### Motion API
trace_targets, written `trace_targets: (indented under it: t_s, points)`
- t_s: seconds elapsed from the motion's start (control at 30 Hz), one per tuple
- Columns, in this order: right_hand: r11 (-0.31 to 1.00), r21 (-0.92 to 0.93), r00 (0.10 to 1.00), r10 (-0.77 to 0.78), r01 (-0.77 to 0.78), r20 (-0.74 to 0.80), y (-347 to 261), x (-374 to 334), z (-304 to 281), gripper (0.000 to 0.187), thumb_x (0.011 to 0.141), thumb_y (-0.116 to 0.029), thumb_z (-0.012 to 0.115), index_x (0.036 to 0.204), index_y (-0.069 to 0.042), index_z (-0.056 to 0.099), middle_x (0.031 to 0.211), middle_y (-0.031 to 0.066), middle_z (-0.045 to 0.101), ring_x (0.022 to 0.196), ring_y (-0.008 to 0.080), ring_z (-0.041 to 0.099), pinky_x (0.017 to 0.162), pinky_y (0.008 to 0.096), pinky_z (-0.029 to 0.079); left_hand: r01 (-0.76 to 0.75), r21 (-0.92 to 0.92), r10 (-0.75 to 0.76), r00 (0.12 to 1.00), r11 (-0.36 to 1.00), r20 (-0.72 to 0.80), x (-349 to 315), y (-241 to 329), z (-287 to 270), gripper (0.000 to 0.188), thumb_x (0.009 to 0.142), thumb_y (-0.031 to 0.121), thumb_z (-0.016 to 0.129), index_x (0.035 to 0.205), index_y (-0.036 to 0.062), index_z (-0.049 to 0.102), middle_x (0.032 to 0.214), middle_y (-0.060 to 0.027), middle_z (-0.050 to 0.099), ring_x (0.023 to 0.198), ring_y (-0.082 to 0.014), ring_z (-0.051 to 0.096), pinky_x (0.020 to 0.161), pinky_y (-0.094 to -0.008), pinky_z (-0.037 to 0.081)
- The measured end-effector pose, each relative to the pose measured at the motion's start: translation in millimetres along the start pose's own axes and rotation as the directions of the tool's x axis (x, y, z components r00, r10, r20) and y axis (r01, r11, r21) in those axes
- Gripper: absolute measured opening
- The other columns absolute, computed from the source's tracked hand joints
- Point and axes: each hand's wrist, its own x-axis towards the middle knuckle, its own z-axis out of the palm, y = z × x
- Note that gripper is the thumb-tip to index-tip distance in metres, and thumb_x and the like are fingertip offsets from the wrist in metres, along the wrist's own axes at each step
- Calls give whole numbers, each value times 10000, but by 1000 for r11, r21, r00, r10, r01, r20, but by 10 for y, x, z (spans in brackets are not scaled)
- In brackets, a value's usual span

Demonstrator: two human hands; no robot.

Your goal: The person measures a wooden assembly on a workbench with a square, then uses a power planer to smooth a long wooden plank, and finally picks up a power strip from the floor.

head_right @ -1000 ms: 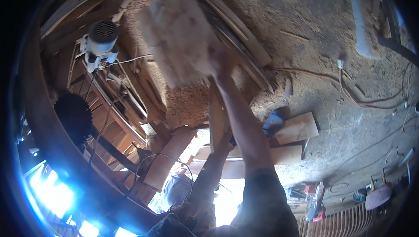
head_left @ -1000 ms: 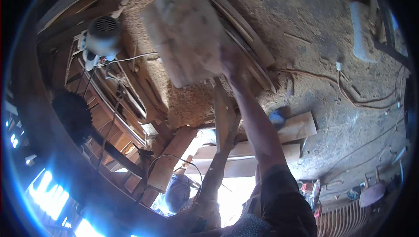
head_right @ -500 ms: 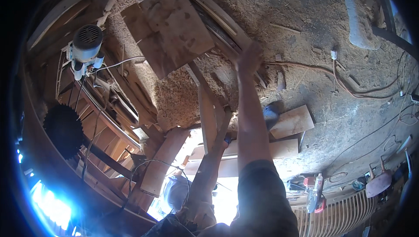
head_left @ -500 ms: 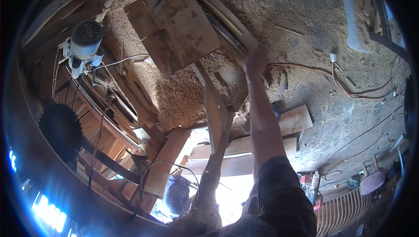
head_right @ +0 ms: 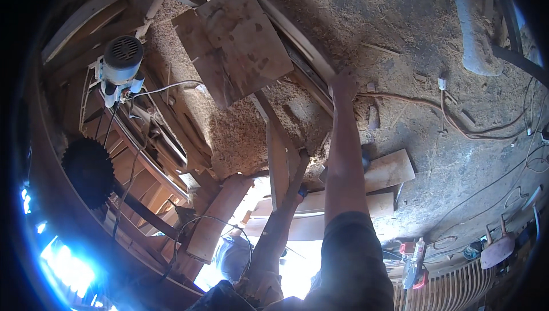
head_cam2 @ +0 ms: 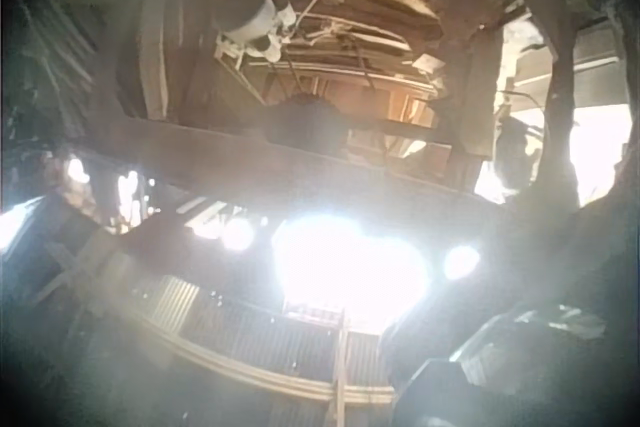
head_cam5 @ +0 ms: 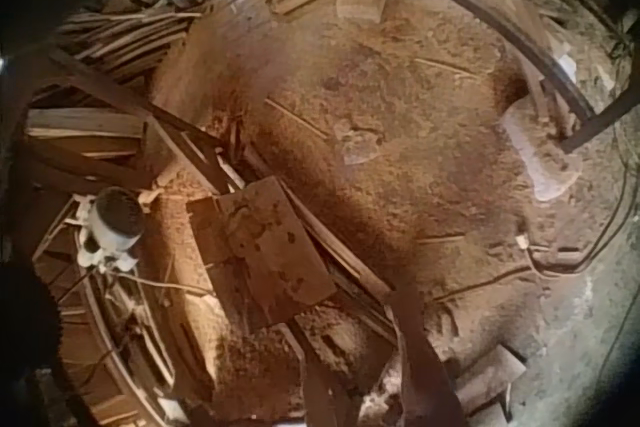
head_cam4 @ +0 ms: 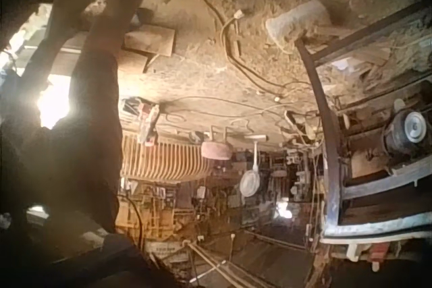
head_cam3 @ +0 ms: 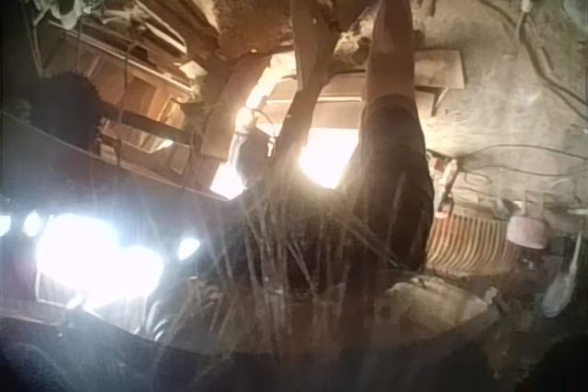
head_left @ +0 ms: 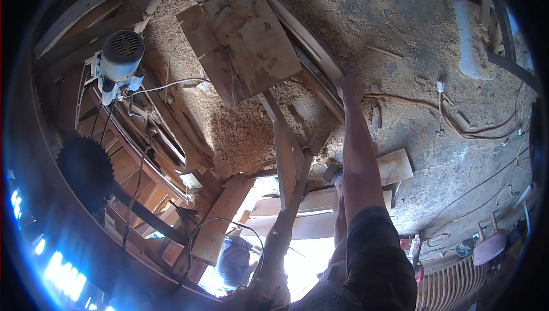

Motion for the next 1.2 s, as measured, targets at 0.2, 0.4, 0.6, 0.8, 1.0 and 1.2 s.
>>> trace_targets:
  t_s: [0.2,0.4,0.6,0.8,1.0,1.2]
  points:
    - [903,-216,895,-410,371,-175,7,-400,88,453,907,-210,616,1309,-52,479,1163,202,612,1086,353,619,914,467,494,-4,-5,4,1000,1000,4,18,4,-30,273,754,269,582,845,27,669,934,-157,557,948,-329,499,927,-508,337]
    - [958,42,959,-283,284,-23,4,-500,7,484,885,-198,628,1336,-84,495,1131,237,621,903,408,670,838,519,533,-14,-12,13,1000,1000,-9,23,29,-84,272,754,270,581,841,27,667,933,-158,556,948,-329,499,926,-510,337]
    - [627,779,870,-386,3,307,131,-886,-856,548,870,-303,708,1328,-48,550,1047,195,684,831,244,705,559,344,595,-4,-38,2,999,999,-48,-111,72,-223,272,755,271,580,838,27,666,933,-159,556,948,-330,499,926,-512,336]
    - [535,837,824,-422,-111,379,652,-1885,-1922,420,876,-282,705,1159,23,645,830,108,683,628,163,666,462,288,548,-20,-131,8,996,991,-90,-178,106,-274,238,756,262,579,775,30,625,920,-166,563,939,-331,501,913,-517,341]
    - [474,831,831,-306,-290,465,1194,-3415,-3202,377,912,-304,666,1102,19,627,762,64,642,561,154,624,450,280,494,-46,-315,-33,970,948,-239,-106,207,-287,133,724,189,594,788,101,671,935,-102,599,1023,-313,496,921,-490,296]
    - [497,850,895,-281,-174,348,1444,-4832,-4426,412,904,-268,679,1181,28,606,887,71,679,649,159,663,536,296,540,0,-334,-106,949,943,-297,-222,99,-235,205,731,226,678,920,151,709,1082,-23,625,1157,-300,481,1021,-506,262]
